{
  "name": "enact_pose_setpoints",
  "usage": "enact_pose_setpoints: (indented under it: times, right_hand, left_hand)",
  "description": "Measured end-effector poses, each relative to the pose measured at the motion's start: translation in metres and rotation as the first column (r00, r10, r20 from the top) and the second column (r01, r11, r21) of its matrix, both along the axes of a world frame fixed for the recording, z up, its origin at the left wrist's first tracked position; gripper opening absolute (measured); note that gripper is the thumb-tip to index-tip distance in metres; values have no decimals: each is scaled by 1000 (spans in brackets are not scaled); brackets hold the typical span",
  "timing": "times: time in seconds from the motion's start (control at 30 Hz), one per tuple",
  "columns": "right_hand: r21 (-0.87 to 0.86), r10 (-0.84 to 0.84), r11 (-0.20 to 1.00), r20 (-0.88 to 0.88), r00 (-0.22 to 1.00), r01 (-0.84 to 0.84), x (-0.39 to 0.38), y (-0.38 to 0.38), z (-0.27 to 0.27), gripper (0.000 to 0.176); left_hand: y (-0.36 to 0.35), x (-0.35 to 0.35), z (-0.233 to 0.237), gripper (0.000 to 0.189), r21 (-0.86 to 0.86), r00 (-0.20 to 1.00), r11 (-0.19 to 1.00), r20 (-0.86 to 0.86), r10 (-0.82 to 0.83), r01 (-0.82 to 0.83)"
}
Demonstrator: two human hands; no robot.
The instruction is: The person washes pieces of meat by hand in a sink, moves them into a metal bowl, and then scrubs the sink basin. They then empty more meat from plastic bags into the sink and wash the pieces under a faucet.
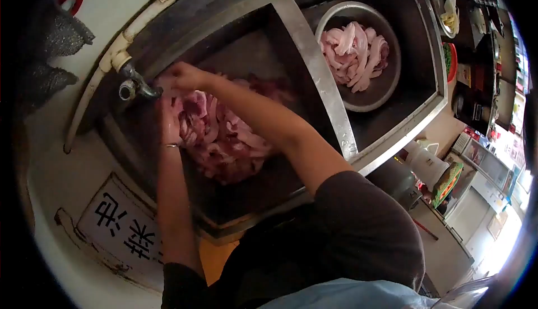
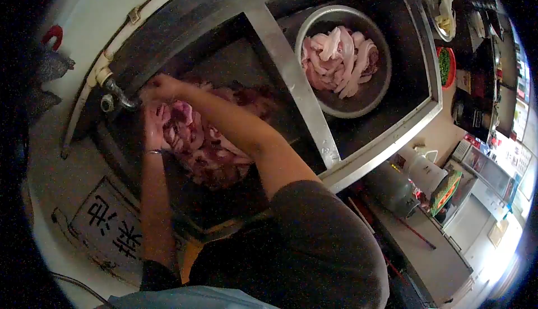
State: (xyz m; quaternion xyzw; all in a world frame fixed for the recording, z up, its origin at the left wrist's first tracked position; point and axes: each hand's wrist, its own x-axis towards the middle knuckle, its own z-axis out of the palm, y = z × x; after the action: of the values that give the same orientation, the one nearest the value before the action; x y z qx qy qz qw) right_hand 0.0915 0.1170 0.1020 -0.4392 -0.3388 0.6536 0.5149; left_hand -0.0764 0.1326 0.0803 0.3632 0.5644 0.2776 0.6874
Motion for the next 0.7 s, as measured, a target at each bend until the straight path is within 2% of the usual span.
enact_pose_setpoints:
  times: [0.03,0.07,0.1,0.13,0.17,0.2,0.23,0.3,0.33,0.37,0.4,0.43,0.5,0.53,0.57,0.6,0.63,0.67,0.7]
  right_hand:
    - [-5,-2,1000,3,1000,2,0,-1,-4,25]
    - [90,6,996,-61,998,-1,-2,0,-11,25]
    - [187,19,982,-122,992,4,-3,1,-18,25]
    - [185,17,983,-119,993,5,-3,2,-16,25]
    - [222,37,974,42,998,-46,-2,4,-14,24]
    - [249,50,963,201,978,-101,-1,5,-12,24]
    - [248,48,964,203,978,-99,5,3,2,24]
    - [19,97,994,349,932,-110,18,-2,36,25]
    - [64,-28,998,257,966,12,18,1,23,25]
    - [101,-143,986,144,979,129,11,8,11,25]
    - [9,-164,986,47,985,164,11,5,27,23]
    - [-90,-185,979,-52,981,180,18,-5,44,22]
    - [-3,-261,958,-431,864,287,9,-5,32,20]
    - [17,-249,962,-347,904,272,5,-9,33,18]
    - [36,-245,965,-249,937,261,4,-13,34,17]
    - [38,-233,967,-269,935,252,3,-13,29,17]
    - [13,-194,980,-173,966,199,3,-12,22,19]
    - [-14,-150,989,-73,986,150,3,-12,21,23]
    - [-10,-146,989,-80,986,146,6,-13,21,23]
  left_hand:
    - [-1,-4,-7,41,0,997,997,22,-73,73]
    - [-1,-8,-12,45,0,988,989,43,-146,146]
    - [4,-17,-13,45,-4,988,989,47,-149,150]
    - [9,-25,-11,48,-44,965,976,165,-204,214]
    - [12,-30,-12,51,-75,926,957,282,-250,281]
    - [14,-30,-15,51,-75,925,956,285,-252,283]
    - [15,-29,-13,50,-146,944,966,287,-163,212]
    - [17,-25,-4,49,-214,960,968,271,-73,134]
    - [16,-18,7,47,-89,841,916,437,-318,392]
    - [14,-22,4,44,-34,794,907,500,-347,419]
    - [12,-25,1,41,20,739,897,560,-375,441]
    - [8,-34,-14,43,-30,798,964,567,-202,265]
    - [8,-20,8,34,-146,850,958,507,-143,248]
    - [15,-15,28,31,-12,732,879,560,-389,476]
    - [12,-7,47,30,49,655,814,567,-499,578]
    - [9,3,66,29,118,565,736,565,-602,666]
    - [-6,12,81,28,16,738,796,364,-569,606]
    - [-15,18,88,28,-60,851,853,133,-508,519]
    - [-19,21,88,28,-59,854,855,125,-506,515]
